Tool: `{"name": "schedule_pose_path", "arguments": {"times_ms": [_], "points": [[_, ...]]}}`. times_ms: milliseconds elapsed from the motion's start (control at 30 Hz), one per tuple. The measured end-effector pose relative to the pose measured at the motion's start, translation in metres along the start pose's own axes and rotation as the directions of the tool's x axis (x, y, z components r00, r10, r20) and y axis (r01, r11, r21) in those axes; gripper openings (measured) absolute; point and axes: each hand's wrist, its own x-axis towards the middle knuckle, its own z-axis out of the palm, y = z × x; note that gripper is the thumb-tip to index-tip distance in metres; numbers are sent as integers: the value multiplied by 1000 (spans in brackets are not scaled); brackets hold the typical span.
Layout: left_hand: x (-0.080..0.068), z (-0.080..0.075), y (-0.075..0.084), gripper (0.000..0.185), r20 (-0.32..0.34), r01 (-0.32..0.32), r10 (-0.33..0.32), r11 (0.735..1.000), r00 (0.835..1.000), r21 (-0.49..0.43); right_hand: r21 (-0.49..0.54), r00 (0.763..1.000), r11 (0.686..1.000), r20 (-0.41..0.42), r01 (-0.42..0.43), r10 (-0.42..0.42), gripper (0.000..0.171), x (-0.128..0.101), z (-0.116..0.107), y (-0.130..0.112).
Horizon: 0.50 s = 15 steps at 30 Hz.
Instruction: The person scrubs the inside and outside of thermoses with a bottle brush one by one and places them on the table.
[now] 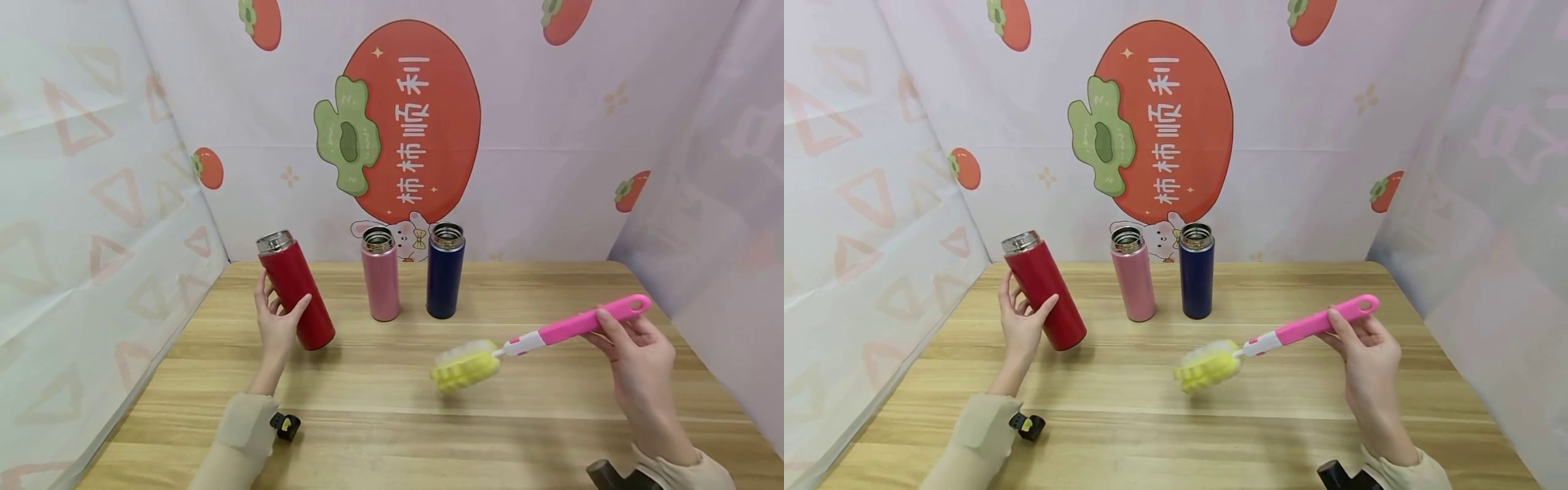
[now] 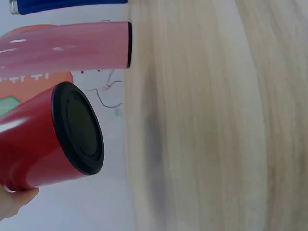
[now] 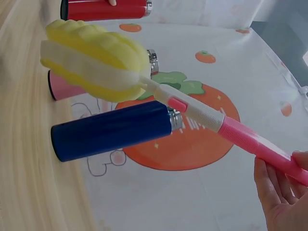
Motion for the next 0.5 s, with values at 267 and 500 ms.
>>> {"name": "schedule_pose_path", "arguments": {"times_ms": [267,500], "points": [[30,-12,-58,86,-32,-31,33,997,999,66,41,999,999,44,-17,15,19,0,-5,-2],[21,1,-19,84,-100,-23,38,989,994,147,35,998,999,60,-38,36,19,0,-6,-4]]}}
